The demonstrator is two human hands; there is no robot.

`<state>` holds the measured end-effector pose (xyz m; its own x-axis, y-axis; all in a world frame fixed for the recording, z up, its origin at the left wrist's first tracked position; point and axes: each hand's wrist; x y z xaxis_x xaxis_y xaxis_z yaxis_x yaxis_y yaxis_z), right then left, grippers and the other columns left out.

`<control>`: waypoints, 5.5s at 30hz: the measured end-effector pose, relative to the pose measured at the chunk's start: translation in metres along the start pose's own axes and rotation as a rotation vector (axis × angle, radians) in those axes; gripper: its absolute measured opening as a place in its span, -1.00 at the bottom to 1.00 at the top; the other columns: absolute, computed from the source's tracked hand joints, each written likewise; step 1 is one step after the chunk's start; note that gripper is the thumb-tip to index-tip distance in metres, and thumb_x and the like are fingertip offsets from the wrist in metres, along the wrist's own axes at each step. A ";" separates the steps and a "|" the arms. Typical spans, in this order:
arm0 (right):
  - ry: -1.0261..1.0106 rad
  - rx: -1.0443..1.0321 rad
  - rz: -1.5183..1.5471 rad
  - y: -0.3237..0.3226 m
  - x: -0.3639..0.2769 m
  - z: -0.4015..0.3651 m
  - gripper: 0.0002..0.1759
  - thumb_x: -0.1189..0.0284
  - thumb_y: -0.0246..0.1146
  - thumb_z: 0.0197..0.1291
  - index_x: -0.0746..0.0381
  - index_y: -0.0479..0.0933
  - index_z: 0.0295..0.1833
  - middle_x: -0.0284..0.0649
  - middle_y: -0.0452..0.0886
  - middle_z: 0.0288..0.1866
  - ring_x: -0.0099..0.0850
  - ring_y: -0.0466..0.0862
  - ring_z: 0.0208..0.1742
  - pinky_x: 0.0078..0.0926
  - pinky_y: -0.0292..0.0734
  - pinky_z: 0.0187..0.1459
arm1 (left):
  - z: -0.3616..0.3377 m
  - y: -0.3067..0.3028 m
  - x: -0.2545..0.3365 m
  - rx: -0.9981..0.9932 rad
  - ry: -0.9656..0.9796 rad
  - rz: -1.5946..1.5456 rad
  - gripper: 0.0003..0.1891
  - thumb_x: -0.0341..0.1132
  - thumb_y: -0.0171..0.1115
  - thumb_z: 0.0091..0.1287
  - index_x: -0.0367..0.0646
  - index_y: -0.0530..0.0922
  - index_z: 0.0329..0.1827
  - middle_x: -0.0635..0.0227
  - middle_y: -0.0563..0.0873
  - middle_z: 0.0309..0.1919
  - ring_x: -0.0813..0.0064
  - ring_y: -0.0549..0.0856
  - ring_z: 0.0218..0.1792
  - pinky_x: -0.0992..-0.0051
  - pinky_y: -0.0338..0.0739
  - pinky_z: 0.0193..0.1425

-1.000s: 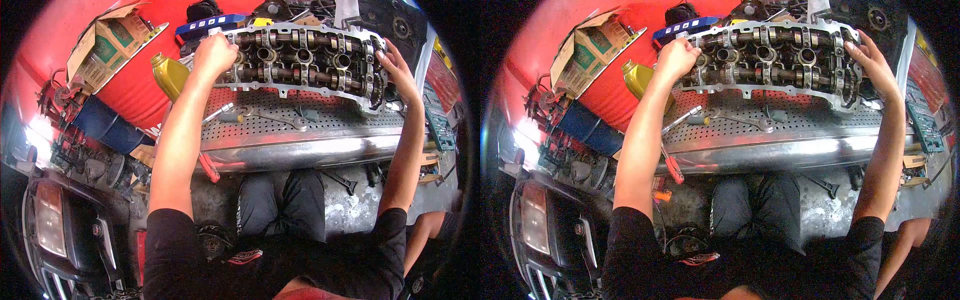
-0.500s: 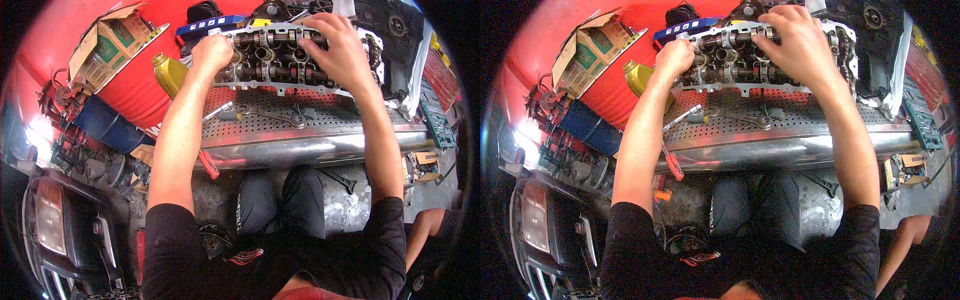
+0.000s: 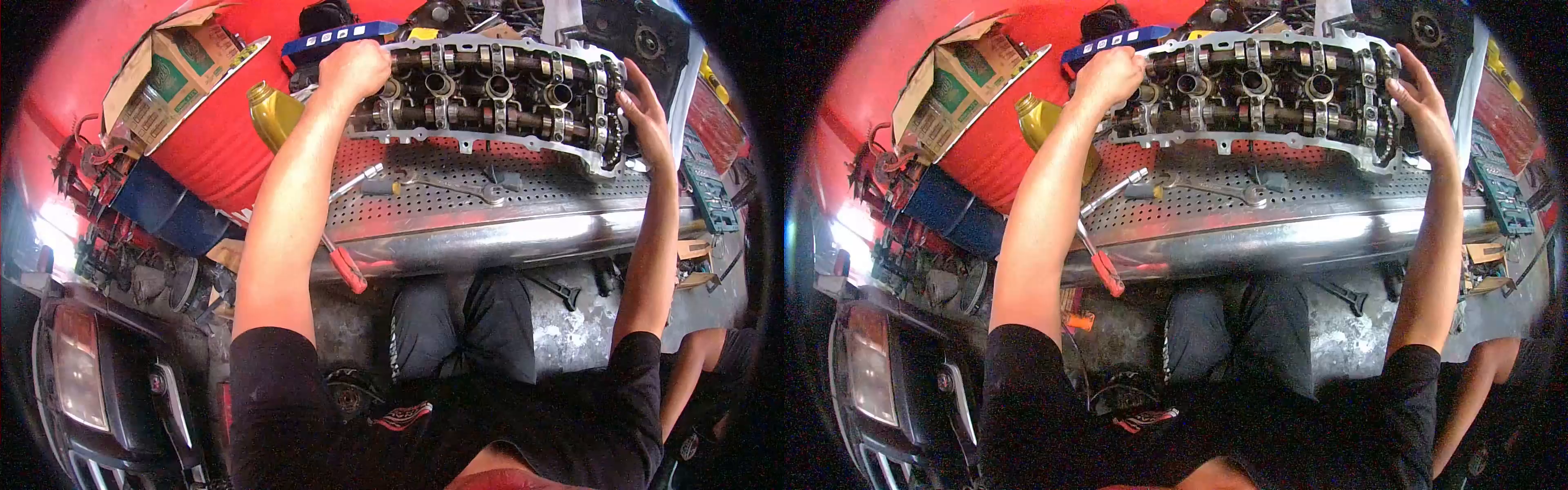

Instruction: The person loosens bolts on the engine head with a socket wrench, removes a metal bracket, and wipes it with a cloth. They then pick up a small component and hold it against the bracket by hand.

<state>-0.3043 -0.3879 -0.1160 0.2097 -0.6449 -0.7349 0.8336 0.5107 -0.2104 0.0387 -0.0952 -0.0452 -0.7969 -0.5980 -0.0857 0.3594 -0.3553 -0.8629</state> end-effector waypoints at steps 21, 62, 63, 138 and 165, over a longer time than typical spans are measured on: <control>0.020 0.031 -0.075 -0.014 0.009 0.037 -0.17 -0.12 0.31 0.24 0.13 0.35 0.48 -0.21 0.65 0.11 -0.50 0.58 -0.07 -0.58 0.44 -0.01 | 0.006 -0.005 -0.025 0.301 -0.175 -0.231 -0.64 -0.02 0.15 0.37 -0.19 0.64 -0.21 -0.05 0.74 -0.22 -0.10 0.71 -0.06 0.03 0.56 0.03; -0.011 -0.049 -0.036 0.006 0.010 0.005 -0.23 -0.03 0.34 0.26 0.07 0.33 0.48 -0.04 0.65 0.10 -0.36 0.60 0.18 -0.33 0.39 0.28 | 0.010 0.007 0.006 0.011 -0.169 -0.005 -0.58 -0.08 -0.05 0.49 -0.29 0.56 0.01 -0.16 0.71 -0.08 -0.13 0.66 0.06 0.01 0.52 0.15; -0.017 -0.044 -0.017 0.009 0.009 0.003 -0.23 -0.03 0.34 0.25 0.07 0.34 0.48 -0.05 0.65 0.10 -0.36 0.60 0.18 -0.33 0.39 0.28 | 0.012 0.010 0.004 -0.023 -0.145 0.002 -0.58 -0.08 -0.03 0.46 -0.28 0.58 0.01 -0.15 0.71 -0.06 -0.11 0.67 0.07 0.02 0.52 0.17; -0.831 -0.023 -0.638 0.334 -0.054 -0.046 -0.90 0.37 0.19 0.03 0.12 0.57 -0.34 -0.27 0.47 -0.28 -0.34 0.50 -0.15 -0.36 0.39 -0.12 | 0.009 0.012 0.007 0.080 -0.096 0.041 -0.52 -0.02 -0.08 0.41 -0.26 0.57 0.05 -0.14 0.72 -0.09 -0.12 0.70 0.00 -0.04 0.54 0.13; 0.265 0.169 0.214 0.037 -0.010 -0.084 -0.20 0.35 0.33 0.32 0.27 0.13 0.56 0.05 0.43 0.40 -0.25 0.40 0.40 -0.34 0.17 0.42 | -0.286 -0.006 0.045 0.111 -0.396 -1.230 -0.87 -0.39 0.18 0.48 -0.22 0.51 -0.01 0.43 0.60 -0.45 0.74 0.49 -0.52 0.71 0.39 -0.52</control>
<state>-0.3191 -0.3147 -0.1705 0.2668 -0.3530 -0.8968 0.8625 0.5027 0.0587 -0.1385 0.0857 -0.1862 -0.4408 -0.0023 0.8976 -0.4483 -0.8658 -0.2224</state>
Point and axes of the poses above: each hand's wrist, its own z-axis towards the middle knuckle, its own y-axis out of the palm, x = y × z
